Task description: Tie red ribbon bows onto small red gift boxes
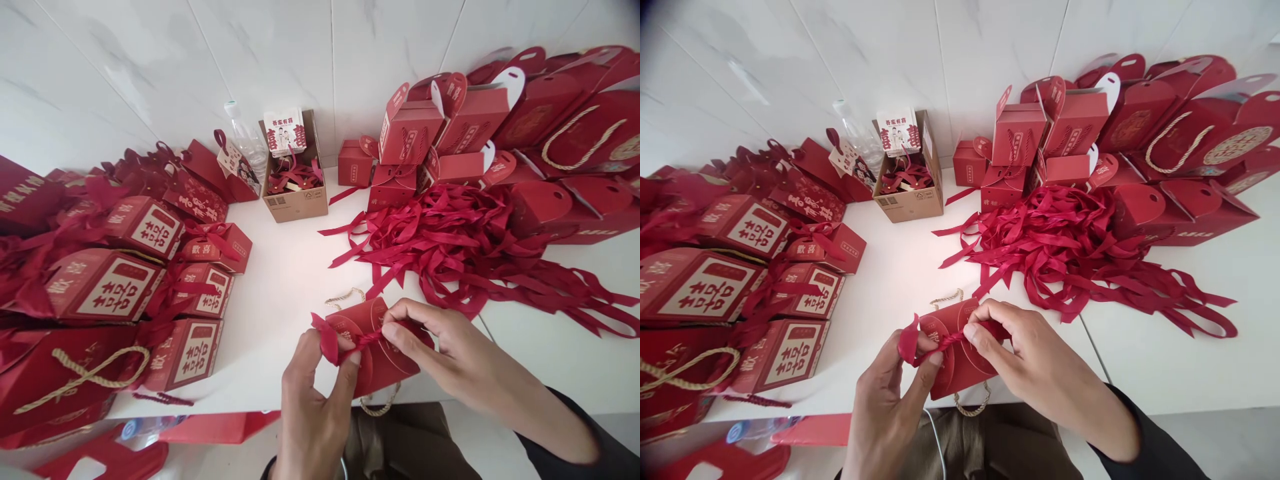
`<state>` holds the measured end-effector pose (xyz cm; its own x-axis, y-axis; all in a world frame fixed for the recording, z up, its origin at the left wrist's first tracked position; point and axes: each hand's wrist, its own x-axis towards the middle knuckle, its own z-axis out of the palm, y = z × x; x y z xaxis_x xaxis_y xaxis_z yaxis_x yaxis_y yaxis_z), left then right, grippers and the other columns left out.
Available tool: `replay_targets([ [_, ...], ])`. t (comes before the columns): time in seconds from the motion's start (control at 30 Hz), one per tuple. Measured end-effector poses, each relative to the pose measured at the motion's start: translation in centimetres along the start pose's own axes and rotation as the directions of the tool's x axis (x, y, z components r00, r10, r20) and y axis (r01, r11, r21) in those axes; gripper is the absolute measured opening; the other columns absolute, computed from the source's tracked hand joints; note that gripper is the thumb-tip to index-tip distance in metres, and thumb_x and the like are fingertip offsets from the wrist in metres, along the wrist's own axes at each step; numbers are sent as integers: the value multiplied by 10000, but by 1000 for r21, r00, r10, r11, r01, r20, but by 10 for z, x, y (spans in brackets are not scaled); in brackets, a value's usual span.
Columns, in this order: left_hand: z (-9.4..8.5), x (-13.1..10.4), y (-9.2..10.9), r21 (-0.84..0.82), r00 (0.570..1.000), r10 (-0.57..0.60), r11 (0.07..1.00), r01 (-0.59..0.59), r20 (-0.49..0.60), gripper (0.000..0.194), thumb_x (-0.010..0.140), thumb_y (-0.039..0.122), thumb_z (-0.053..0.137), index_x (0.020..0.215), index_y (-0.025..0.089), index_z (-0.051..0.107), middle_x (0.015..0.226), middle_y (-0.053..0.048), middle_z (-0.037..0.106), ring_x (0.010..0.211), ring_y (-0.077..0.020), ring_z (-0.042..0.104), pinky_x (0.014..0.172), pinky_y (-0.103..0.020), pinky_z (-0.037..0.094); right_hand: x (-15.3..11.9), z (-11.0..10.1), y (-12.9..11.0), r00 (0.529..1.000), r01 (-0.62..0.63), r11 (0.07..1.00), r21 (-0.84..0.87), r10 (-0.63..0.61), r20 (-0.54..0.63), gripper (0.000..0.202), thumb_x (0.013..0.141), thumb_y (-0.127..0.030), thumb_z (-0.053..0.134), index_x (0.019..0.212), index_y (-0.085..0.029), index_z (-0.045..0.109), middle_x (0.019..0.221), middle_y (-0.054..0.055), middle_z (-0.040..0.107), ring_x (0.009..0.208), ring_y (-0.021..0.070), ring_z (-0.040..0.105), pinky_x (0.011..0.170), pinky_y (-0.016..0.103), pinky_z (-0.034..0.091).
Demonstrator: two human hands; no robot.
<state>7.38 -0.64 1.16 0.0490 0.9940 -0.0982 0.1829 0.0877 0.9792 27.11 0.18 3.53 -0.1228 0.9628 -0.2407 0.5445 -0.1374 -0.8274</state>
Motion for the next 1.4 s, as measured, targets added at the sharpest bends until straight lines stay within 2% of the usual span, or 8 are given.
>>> replay_targets([
  [0.17, -1, -3, -4, 80, 998, -11, 997, 16, -59, 91, 980, 335, 645, 937, 271, 694, 929, 11, 716, 902, -172, 639, 776, -253, 511, 0, -1, 4, 998, 42, 999, 34, -41, -44, 294, 1053, -519, 506, 915, -286, 621, 773, -42, 639, 599, 135, 517, 492, 274, 356],
  [0.27, -3, -1, -9, 139, 997, 74, 988, -70, -23, 43, 973, 291, 651, 982, 274, 689, 956, 9, 725, 908, -170, 659, 795, -255, 530, 0, -3, 3, 995, 73, 997, 18, -72, -72, 163, 1027, -448, 574, 972, -309, 640, 821, -48, 668, 637, 140, 557, 530, 264, 406],
  [0.43, -5, 4, -15, 198, 971, 231, 951, -237, 52, 109, 970, 172, 612, 970, 269, 661, 961, 10, 717, 916, -161, 669, 796, -247, 541, 1, 0, 6, 969, 170, 983, -71, -180, -171, 98, 1016, -340, 579, 948, -305, 640, 898, -24, 703, 818, 170, 670, 715, 267, 523],
  [0.6, -4, 2, -15, 221, 970, 238, 945, -242, 43, 146, 960, 121, 597, 940, 265, 618, 898, 29, 677, 834, -142, 635, 742, -229, 520, -2, 2, 15, 939, 253, 963, -89, -266, -218, 80, 1030, -316, 562, 977, -311, 621, 975, -16, 711, 970, 178, 689, 840, 266, 526],
  [0.9, 0, 3, -14, 256, 944, 325, 909, -328, 55, 135, 968, 161, 646, 992, 293, 638, 941, 35, 691, 892, -151, 646, 780, -242, 527, -1, 0, 4, 991, 97, 995, 3, -96, -93, 224, 1033, -490, 564, 961, -305, 668, 882, -33, 701, 609, 127, 547, 423, 236, 354],
  [1.07, 1, 4, -15, 285, 944, 325, 901, -327, 57, 124, 977, 153, 611, 969, 277, 619, 892, 29, 655, 824, -148, 620, 738, -240, 509, 1, 3, 2, 996, 22, 999, 28, -19, -88, 301, 1026, -538, 541, 917, -281, 654, 764, -53, 642, 483, 106, 366, 407, 261, 299],
  [1.27, 6, -2, -9, 245, 971, 239, 941, -235, 13, 95, 1026, 225, 536, 964, 262, 598, 895, 9, 635, 804, -167, 594, 739, -277, 472, 1, 2, 0, 994, -84, 996, 41, 86, -65, 370, 1013, -560, 530, 816, -257, 610, 637, -64, 455, 522, 119, 365, 469, 264, 312],
  [1.4, 4, -2, -8, 281, 957, 284, 915, -289, 60, 107, 1001, 183, 546, 921, 252, 560, 880, 1, 611, 817, -177, 575, 745, -292, 461, 0, 2, -1, 995, -90, 994, 58, 91, -29, 410, 1020, -570, 505, 766, -251, 552, 610, -71, 378, 506, 120, 332, 455, 269, 286],
])
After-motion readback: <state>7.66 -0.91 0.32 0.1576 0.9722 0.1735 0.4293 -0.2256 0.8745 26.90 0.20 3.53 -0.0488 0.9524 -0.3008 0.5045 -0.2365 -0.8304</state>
